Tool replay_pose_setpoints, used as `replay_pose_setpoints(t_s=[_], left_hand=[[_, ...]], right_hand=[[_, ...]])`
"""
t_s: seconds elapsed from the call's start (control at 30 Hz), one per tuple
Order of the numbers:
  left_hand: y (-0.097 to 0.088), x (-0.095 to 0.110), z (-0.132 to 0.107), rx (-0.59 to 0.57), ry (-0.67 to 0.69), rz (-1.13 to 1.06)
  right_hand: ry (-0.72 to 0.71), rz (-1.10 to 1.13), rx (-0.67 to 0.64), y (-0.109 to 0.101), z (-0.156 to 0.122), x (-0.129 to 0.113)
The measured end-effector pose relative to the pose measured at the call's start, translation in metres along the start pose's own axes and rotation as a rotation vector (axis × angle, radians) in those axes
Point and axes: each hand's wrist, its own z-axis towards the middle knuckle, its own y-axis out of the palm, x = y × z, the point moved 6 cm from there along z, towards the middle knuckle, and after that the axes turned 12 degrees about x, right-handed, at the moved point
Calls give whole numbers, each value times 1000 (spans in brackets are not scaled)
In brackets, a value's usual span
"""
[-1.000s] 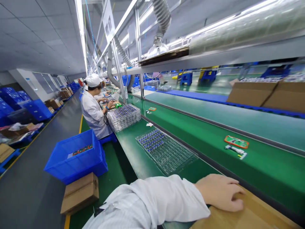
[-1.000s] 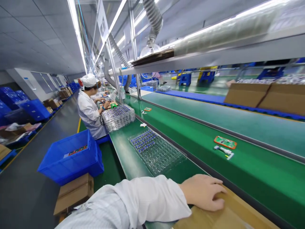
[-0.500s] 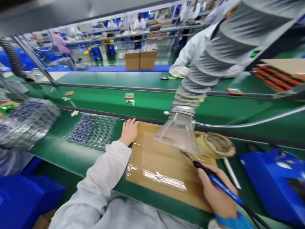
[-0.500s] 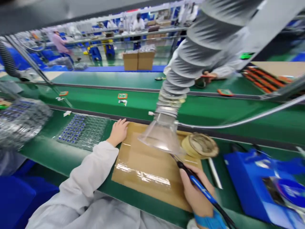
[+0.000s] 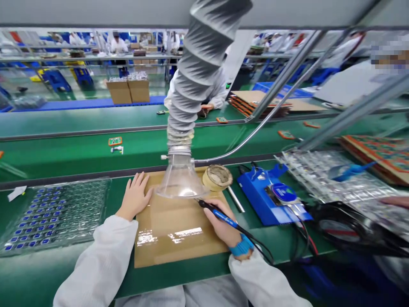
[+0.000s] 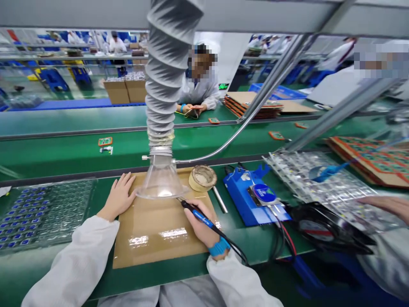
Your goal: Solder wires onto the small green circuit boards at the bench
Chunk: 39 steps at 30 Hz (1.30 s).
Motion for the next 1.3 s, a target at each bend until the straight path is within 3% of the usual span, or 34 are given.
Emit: replay_pose_setpoints(t_s=[0.27,0.67,1.3], left_hand=[[-5,-4,-1,-14,-12,96],[6,-25,11,135,10,3],[7,-29,14,152,-17,-56]], right_hand=[[42,89,-2,3,5,-14],[184,201,100,7,10,-14],[98,214,70,10,5,-17]])
